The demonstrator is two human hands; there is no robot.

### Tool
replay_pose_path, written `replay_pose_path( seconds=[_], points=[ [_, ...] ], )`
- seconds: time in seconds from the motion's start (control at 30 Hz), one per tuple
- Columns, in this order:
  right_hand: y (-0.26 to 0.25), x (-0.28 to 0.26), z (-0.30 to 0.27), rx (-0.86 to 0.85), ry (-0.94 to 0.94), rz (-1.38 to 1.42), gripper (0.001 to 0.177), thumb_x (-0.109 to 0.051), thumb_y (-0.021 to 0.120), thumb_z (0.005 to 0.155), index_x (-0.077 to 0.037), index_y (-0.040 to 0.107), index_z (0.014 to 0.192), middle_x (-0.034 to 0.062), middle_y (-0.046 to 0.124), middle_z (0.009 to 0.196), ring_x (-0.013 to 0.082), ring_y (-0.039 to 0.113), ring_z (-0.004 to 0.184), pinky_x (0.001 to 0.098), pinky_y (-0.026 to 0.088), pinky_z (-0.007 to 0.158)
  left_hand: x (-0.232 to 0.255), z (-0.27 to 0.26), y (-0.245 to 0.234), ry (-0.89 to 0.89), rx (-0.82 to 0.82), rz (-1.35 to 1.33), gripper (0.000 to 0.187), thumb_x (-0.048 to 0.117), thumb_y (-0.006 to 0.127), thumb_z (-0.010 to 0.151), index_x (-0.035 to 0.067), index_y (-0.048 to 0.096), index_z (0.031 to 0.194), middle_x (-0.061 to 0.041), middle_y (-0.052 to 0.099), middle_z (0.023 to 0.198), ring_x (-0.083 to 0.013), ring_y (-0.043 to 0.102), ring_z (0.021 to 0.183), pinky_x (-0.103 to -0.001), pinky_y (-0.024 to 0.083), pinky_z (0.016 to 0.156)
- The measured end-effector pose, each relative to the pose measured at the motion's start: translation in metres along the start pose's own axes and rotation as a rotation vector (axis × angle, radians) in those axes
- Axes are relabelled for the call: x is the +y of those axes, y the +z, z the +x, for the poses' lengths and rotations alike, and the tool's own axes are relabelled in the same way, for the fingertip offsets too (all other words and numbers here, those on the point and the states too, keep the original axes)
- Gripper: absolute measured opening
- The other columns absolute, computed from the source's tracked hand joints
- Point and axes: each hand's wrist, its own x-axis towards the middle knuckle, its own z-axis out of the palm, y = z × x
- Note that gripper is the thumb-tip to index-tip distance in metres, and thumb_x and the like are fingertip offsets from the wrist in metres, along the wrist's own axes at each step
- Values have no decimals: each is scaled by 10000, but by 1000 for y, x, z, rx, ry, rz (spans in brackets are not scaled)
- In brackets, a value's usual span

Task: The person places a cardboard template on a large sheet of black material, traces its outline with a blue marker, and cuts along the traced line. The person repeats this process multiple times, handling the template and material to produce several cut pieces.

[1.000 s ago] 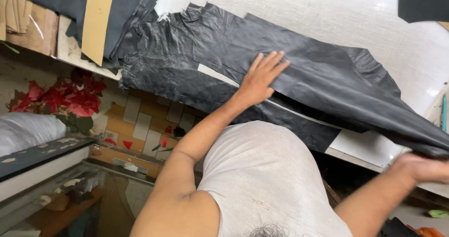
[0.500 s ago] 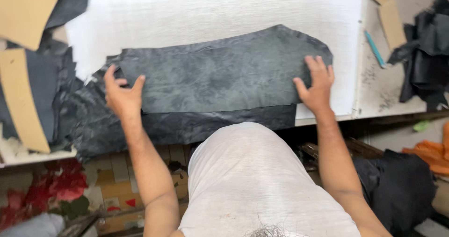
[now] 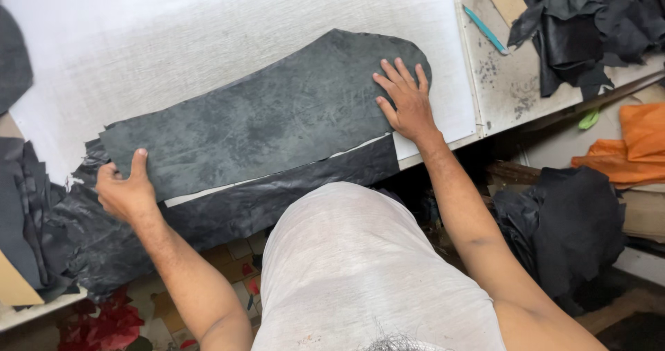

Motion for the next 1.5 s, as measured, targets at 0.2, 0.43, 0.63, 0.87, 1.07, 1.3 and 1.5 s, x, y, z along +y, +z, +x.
replay_pose_path(
  seconds=[0.2, 0.43, 0.63, 0.87, 1.07, 1.3, 1.5],
  points=[
    [-6, 10, 8, -30, -10, 84, 458, -227, 678, 1022, -151, 589, 1465, 77, 462, 1626, 312, 320, 1550, 551, 125, 1269, -9, -5, 14, 234, 155, 2, 484, 365, 911, 904, -3, 680, 1119, -171, 726, 1034, -381, 676, 959, -517, 518, 802],
    [-16, 53, -14, 286, 205, 122, 314, -133, 721, 993, -161, 715, 1306, 87, 584, 1529, 290, 446, 1503, 457, 285, 1249, -19, -13, 16, 302, 77, 117, 389, 341, 651, 1120, 0, 585, 1297, -209, 643, 1241, -429, 561, 1165, -602, 379, 972],
    [-9, 72, -30, 266, 173, 60, 277, -117, 781, 933, -157, 760, 1207, 126, 595, 1492, 321, 444, 1465, 477, 268, 1207, -7, -16, 1, 343, 60, 99, 311, 235, 549, 1117, -36, 562, 1268, -229, 619, 1272, -421, 562, 1187, -575, 407, 976],
    [-7, 74, -27, 281, 170, 82, 282, -121, 789, 929, -149, 761, 1208, 114, 600, 1494, 324, 453, 1474, 476, 278, 1214, 121, -74, -48, 134, -629, -1156, 219, 108, 604, 1134, 20, 556, 1329, -113, 684, 1181, -186, 683, 1041, -330, 594, 938],
    [-12, 69, -26, 293, 144, 62, 257, -223, 775, 941, -92, 749, 1160, 133, 608, 1471, 343, 463, 1448, 488, 286, 1184, 237, -132, 9, 547, -1094, -864, 624, 414, 604, 1026, 49, 395, 1487, -76, 565, 1399, -180, 668, 1141, -327, 591, 853],
    [0, 83, -27, 306, 277, 272, 434, -296, 440, 1118, -30, 663, 1379, 114, 608, 1482, 335, 471, 1434, 478, 265, 1208, 231, -155, 81, 720, -490, -179, 429, 386, 794, 892, 31, 663, 1095, -191, 709, 991, -353, 683, 873, -461, 542, 729],
    [3, 82, -25, 415, 88, 195, 268, -58, 590, 1063, 0, 701, 1300, 161, 683, 1419, 357, 581, 1417, 484, 391, 1240, 274, -144, 84, 472, -644, -926, 369, 137, 673, 949, 137, 487, 1268, -110, 724, 1151, -212, 691, 1072, -374, 545, 845]
  ],
)
